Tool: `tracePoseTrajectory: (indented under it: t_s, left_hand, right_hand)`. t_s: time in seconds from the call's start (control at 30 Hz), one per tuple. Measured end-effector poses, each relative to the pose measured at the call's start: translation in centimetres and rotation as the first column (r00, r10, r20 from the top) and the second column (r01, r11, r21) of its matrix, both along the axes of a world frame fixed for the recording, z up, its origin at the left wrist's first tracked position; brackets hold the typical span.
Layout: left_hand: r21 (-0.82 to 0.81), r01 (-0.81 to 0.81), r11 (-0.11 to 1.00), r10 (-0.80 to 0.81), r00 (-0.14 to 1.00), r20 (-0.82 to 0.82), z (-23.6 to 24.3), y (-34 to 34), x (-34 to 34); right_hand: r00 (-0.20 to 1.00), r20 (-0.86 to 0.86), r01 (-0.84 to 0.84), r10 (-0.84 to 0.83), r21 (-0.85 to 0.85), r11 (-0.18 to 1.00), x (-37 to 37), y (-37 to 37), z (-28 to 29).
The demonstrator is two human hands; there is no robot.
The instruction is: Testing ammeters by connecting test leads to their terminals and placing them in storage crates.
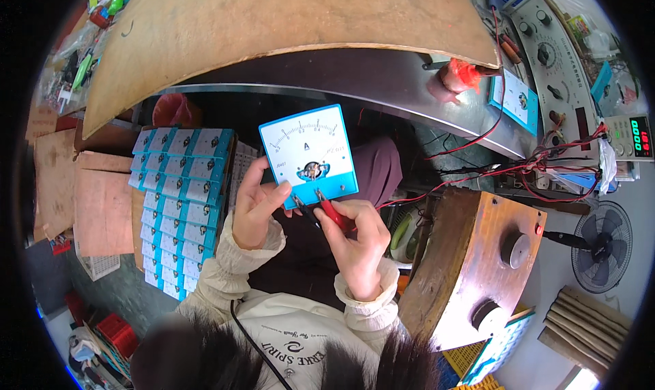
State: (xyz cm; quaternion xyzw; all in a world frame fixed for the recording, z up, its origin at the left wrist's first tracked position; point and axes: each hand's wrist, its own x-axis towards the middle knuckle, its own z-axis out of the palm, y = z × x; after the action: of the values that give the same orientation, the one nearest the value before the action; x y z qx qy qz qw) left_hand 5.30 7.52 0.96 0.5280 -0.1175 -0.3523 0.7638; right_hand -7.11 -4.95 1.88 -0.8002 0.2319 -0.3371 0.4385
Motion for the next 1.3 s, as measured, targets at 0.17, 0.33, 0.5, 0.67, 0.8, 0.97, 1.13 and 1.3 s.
tracePoseTrajectory:
  t_s: [0.17,0.33,0.5,0.67,0.8,0.97,1.13,1.3]
  left_hand:
    - [0.019,0.054,0.998,-0.054,0.999,-0.001,-0.2,-0.9,-0.3]
    - [0.003,0.087,0.996,-0.087,0.993,0.076,-0.2,-3.3,-3.7]
    - [0.107,0.477,0.872,-0.488,0.837,0.246,1.0,-4.8,-6.5]
    - [0.24,0.66,0.712,-0.702,0.675,0.225,-0.6,-6.6,-6.5]
    - [0.279,0.659,0.699,-0.715,0.656,0.243,-0.8,-8.2,-5.4]
    - [0.266,0.691,0.672,-0.734,0.576,0.358,0.2,-9.1,-5.1]
    - [0.237,0.731,0.64,-0.762,0.566,0.314,-0.8,-8.4,-6.4]
    - [0.276,0.765,0.582,-0.813,0.532,0.237,-2.0,-6.9,-8.2]
  right_hand:
    - [0.994,-0.059,0.086,-0.089,-0.048,0.995,-0.7,-0.7,1.1]
    - [0.97,-0.166,0.16,-0.177,-0.109,0.981,-0.3,-0.7,0.6]
    - [0.955,-0.099,0.283,-0.279,0.025,0.959,-7.6,-2.9,-1.9]
    - [0.481,-0.134,0.875,-0.866,0.013,0.484,-23.2,-8.0,-2.6]
    - [-0.186,-0.217,0.914,-0.958,-0.397,-0.088,-34.4,-11.3,-2.4]
    - [-0.196,-0.09,0.895,-0.976,-0.423,-0.141,-38.1,-12.1,-5.7]
    - [-0.261,-0.073,0.863,-0.962,-0.463,-0.2,-38.3,-12.1,-6.7]
    - [-0.229,-0.084,0.89,-0.97,-0.423,-0.173,-38.2,-12.0,-6.6]
